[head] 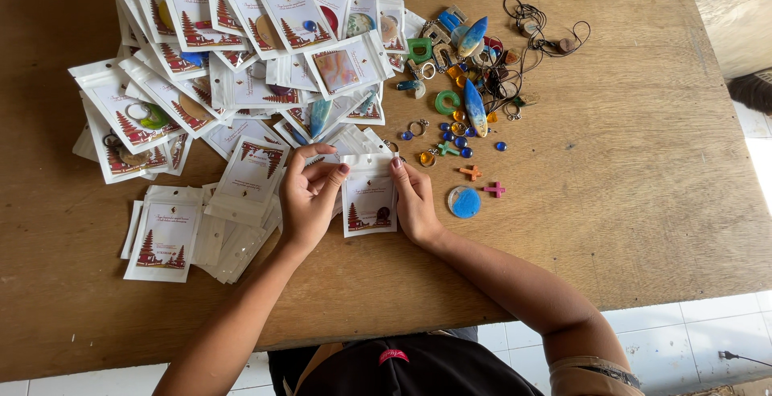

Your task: The person picks up keychains and souvenir items from a table and places them one at a time into small white plastic bags, closing each bag after the item is inside.

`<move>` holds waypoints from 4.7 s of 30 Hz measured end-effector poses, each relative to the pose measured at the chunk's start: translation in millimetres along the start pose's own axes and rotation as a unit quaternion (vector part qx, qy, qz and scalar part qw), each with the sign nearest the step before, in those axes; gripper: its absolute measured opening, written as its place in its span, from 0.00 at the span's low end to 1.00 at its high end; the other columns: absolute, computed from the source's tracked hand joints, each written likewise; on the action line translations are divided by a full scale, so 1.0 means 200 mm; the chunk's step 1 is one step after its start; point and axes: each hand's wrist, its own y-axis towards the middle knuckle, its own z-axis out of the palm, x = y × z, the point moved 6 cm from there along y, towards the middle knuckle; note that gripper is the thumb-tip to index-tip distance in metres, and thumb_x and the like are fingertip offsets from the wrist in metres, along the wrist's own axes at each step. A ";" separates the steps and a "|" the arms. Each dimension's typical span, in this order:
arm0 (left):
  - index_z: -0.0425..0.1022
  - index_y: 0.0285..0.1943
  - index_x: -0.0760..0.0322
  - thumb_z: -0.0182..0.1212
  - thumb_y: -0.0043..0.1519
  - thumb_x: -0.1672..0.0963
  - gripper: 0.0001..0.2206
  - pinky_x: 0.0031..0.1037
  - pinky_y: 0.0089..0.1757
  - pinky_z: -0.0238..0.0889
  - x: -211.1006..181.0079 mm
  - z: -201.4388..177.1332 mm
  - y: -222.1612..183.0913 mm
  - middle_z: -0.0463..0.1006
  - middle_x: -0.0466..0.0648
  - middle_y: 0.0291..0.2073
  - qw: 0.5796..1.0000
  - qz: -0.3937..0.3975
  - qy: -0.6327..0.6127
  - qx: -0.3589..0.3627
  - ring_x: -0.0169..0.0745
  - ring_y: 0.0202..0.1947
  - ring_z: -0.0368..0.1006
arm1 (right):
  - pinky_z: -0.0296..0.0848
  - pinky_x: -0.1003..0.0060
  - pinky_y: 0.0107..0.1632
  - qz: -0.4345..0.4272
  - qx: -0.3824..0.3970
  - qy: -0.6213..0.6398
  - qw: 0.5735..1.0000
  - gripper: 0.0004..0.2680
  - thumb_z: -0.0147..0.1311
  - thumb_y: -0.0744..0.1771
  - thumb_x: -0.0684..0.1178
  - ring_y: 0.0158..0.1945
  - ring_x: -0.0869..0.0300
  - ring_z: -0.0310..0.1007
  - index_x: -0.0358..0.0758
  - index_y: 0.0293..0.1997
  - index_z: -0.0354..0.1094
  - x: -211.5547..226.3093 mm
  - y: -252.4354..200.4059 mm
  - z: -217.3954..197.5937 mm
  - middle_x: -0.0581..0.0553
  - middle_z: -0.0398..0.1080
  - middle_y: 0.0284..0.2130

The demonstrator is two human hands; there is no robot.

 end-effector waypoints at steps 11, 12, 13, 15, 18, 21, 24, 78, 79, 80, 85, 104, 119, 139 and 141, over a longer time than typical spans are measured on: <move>0.69 0.57 0.63 0.65 0.65 0.59 0.14 0.30 0.45 0.75 -0.01 0.00 -0.01 0.80 0.53 0.30 0.999 0.032 0.006 0.003 0.33 0.34 0.78 | 0.66 0.72 0.41 -0.012 -0.009 0.016 1.000 0.16 0.42 0.74 0.54 0.33 0.68 0.60 0.42 0.32 0.75 0.10 0.00 0.02 0.57 0.65 0.25; 0.69 0.57 0.62 0.66 0.64 0.59 0.14 0.30 0.45 0.75 -0.01 0.00 -0.01 0.81 0.53 0.30 1.000 0.027 0.005 0.001 0.34 0.34 0.78 | 0.65 0.72 0.41 -0.014 -0.006 0.014 1.000 0.16 0.42 0.74 0.53 0.33 0.68 0.60 0.42 0.31 0.74 0.13 0.00 0.03 0.57 0.64 0.25; 0.69 0.57 0.61 0.66 0.64 0.59 0.15 0.30 0.46 0.76 -0.02 0.00 -0.01 0.81 0.53 0.29 1.000 0.023 0.004 -0.001 0.34 0.34 0.79 | 0.65 0.71 0.41 -0.016 -0.003 0.012 1.000 0.16 0.42 0.74 0.53 0.33 0.68 0.59 0.42 0.30 0.74 0.16 -0.01 0.04 0.58 0.63 0.24; 0.69 0.57 0.62 0.67 0.64 0.59 0.15 0.31 0.46 0.76 -0.04 -0.02 0.00 0.81 0.53 0.30 0.999 0.029 0.003 -0.017 0.35 0.35 0.80 | 0.66 0.69 0.42 -0.028 0.005 0.001 1.000 0.15 0.43 0.74 0.52 0.33 0.67 0.59 0.41 0.31 0.74 0.21 -0.01 0.06 0.57 0.63 0.25; 0.69 0.57 0.61 0.68 0.64 0.57 0.15 0.29 0.46 0.76 -0.02 -0.07 0.03 0.81 0.51 0.31 0.999 0.034 -0.003 -0.039 0.34 0.35 0.80 | 0.64 0.68 0.41 -0.055 0.023 -0.022 0.998 0.14 0.45 0.73 0.50 0.33 0.65 0.58 0.40 0.30 0.71 0.14 0.01 0.05 0.54 0.61 0.24; 0.69 0.57 0.61 0.68 0.64 0.56 0.16 0.28 0.46 0.75 -0.02 -0.08 0.04 0.80 0.49 0.31 0.999 0.027 -0.015 -0.042 0.32 0.35 0.79 | 0.60 0.69 0.39 -0.073 0.026 -0.033 0.996 0.14 0.46 0.73 0.48 0.32 0.65 0.54 0.42 0.26 0.64 0.13 0.01 0.05 0.53 0.56 0.22; 0.69 0.57 0.63 0.67 0.64 0.56 0.16 0.26 0.42 0.75 0.02 -0.07 0.05 0.80 0.48 0.31 0.999 0.019 -0.021 -0.019 0.33 0.33 0.79 | 0.57 0.71 0.38 -0.067 0.002 -0.028 0.997 0.15 0.47 0.73 0.48 0.30 0.66 0.52 0.44 0.23 0.62 0.15 -0.01 0.05 0.56 0.54 0.21; 0.65 0.61 0.61 0.56 0.63 0.62 0.17 0.37 0.48 0.68 -0.18 -0.04 0.00 0.81 0.42 0.45 0.917 0.260 0.302 -0.033 0.44 0.45 0.79 | 0.66 0.54 0.53 -0.194 0.076 -0.468 0.859 0.08 0.66 0.64 0.54 0.46 0.45 0.67 0.45 0.38 0.75 0.46 0.36 0.02 0.39 0.64 0.45; 0.66 0.61 0.61 0.55 0.62 0.63 0.17 0.38 0.48 0.68 -0.18 -0.03 0.00 0.81 0.43 0.45 0.912 0.265 0.311 -0.028 0.45 0.46 0.79 | 0.65 0.55 0.55 -0.164 0.088 -0.458 0.869 0.10 0.68 0.63 0.57 0.49 0.48 0.64 0.47 0.38 0.75 0.45 0.31 0.04 0.41 0.63 0.48; 0.66 0.61 0.61 0.55 0.62 0.63 0.17 0.38 0.48 0.68 -0.19 -0.02 0.00 0.81 0.43 0.45 0.912 0.264 0.311 -0.028 0.45 0.46 0.79 | 0.65 0.55 0.55 -0.164 0.088 -0.458 0.869 0.10 0.68 0.63 0.57 0.49 0.48 0.64 0.47 0.38 0.75 0.46 0.30 0.05 0.41 0.63 0.48; 0.68 0.63 0.61 0.67 0.59 0.56 0.23 0.40 0.53 0.64 -0.12 0.02 0.01 0.79 0.47 0.52 0.901 0.282 0.330 0.015 0.48 0.53 0.75 | 0.68 0.64 0.46 -0.124 0.092 -0.340 0.928 0.05 0.66 0.64 0.51 0.43 0.57 0.65 0.46 0.36 0.76 0.41 0.26 -0.01 0.47 0.68 0.47; 0.68 0.64 0.60 0.79 0.46 0.57 0.34 0.44 0.58 0.61 -0.27 0.12 -0.08 0.72 0.52 0.64 0.851 0.389 0.350 0.044 0.54 0.61 0.71 | 0.78 0.63 0.48 0.047 0.178 0.074 0.980 0.10 0.57 0.68 0.40 0.42 0.60 0.77 0.30 0.53 0.66 0.28 0.16 0.10 0.38 0.74 0.39; 0.72 0.57 0.60 0.79 0.50 0.48 0.29 0.49 0.58 0.54 -0.36 0.08 -0.11 0.79 0.50 0.59 0.842 0.447 0.301 0.024 0.48 0.55 0.78 | 0.79 0.68 0.34 0.132 0.161 0.223 0.952 0.12 0.66 0.62 0.38 0.30 0.63 0.75 0.31 0.46 0.67 0.22 0.12 0.10 0.45 0.70 0.27; 0.72 0.57 0.72 0.83 0.43 0.57 0.33 0.41 0.49 0.70 -0.37 0.04 -0.08 0.81 0.53 0.55 0.862 0.442 0.221 0.108 0.56 0.49 0.78 | 0.69 0.51 0.53 -0.369 0.202 -0.282 0.863 0.08 0.52 0.67 0.35 0.49 0.42 0.57 0.37 0.46 0.76 0.90 -0.07 0.23 0.34 0.60 0.51; 0.73 0.57 0.71 0.82 0.44 0.57 0.31 0.40 0.49 0.70 -0.38 0.05 -0.08 0.81 0.52 0.55 0.858 0.448 0.221 0.121 0.55 0.49 0.79 | 0.67 0.52 0.55 -0.357 0.214 -0.328 0.848 0.08 0.50 0.67 0.37 0.51 0.42 0.56 0.41 0.47 0.75 0.82 -0.05 0.20 0.36 0.58 0.53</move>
